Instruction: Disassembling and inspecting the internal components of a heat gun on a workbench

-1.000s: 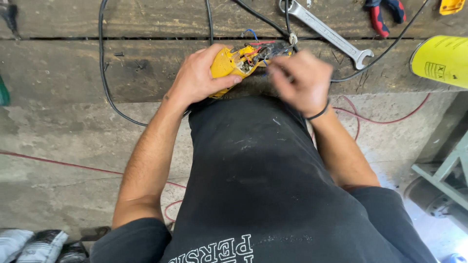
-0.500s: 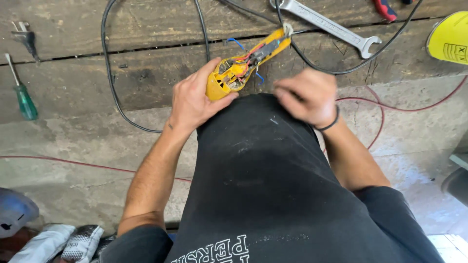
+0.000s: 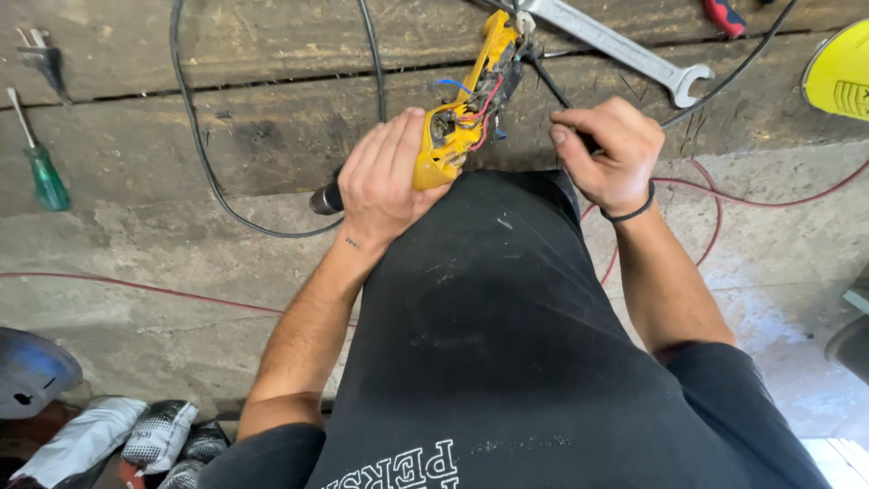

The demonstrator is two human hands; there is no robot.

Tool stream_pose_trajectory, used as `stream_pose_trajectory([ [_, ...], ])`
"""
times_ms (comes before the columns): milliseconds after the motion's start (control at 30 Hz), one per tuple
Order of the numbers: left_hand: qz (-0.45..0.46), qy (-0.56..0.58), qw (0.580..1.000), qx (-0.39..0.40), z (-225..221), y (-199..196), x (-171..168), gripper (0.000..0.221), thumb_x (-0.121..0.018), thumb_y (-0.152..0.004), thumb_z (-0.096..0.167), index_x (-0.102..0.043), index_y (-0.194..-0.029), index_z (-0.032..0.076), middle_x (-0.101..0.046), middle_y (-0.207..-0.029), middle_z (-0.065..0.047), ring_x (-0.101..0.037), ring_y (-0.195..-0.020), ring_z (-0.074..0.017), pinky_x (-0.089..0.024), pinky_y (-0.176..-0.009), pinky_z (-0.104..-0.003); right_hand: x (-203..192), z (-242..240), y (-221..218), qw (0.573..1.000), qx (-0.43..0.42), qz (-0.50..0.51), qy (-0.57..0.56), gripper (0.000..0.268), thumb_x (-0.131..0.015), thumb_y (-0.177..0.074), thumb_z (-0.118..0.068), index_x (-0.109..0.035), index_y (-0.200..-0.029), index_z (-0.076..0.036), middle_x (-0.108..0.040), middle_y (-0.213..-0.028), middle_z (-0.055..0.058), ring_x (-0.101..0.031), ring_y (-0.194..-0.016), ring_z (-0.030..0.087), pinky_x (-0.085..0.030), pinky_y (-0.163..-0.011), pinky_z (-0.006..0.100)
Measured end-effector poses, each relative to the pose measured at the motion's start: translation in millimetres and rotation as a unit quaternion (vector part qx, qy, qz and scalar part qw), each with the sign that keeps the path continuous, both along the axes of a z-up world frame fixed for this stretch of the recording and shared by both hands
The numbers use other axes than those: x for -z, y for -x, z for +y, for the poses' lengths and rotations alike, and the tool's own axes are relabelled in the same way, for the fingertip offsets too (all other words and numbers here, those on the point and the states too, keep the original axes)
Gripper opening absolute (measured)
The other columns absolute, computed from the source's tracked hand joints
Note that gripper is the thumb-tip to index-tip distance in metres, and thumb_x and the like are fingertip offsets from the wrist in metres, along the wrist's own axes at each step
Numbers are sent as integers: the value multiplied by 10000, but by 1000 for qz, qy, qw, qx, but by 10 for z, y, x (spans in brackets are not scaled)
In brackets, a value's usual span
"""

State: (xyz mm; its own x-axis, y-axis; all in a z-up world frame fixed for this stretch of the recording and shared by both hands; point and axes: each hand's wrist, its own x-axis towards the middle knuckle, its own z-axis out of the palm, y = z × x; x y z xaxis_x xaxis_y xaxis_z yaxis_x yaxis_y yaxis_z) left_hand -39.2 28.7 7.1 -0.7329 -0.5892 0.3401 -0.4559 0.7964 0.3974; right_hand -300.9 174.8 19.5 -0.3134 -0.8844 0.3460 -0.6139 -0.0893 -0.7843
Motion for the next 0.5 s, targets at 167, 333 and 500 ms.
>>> stream_pose_trajectory([
  [167,-1,-56,997,53,82,60,102,785,-905,-732,488,-633,-1304,24,-686,-1267,-165,-678,-1196,-351,-453,-1137,-504,138,-10,-23,1000,-5,-8,-5,105,-797,-1016,-118,-849,-1023,-27,-604,-737,119,-621,-614,339,-499,-579,394],
  [333,-23,-97,993,69,86,48,-23,876,-970,-613,376,-593,-1316,13,-677,-1265,-178,-690,-1175,-356,-473,-1127,-483,227,55,76,999,-4,28,-20,95,-825,-1011,-135,-845,-1014,-42,-613,-735,111,-634,-617,337,-508,-576,395],
  [500,-93,-145,980,102,14,77,-146,863,-927,-654,384,-553,-1324,-12,-663,-1335,-183,-652,-1222,-331,-444,-1137,-462,296,79,315,981,-21,103,-163,138,-699,-1106,-129,-753,-1068,-8,-637,-860,112,-613,-765,272,-461,-711,369],
])
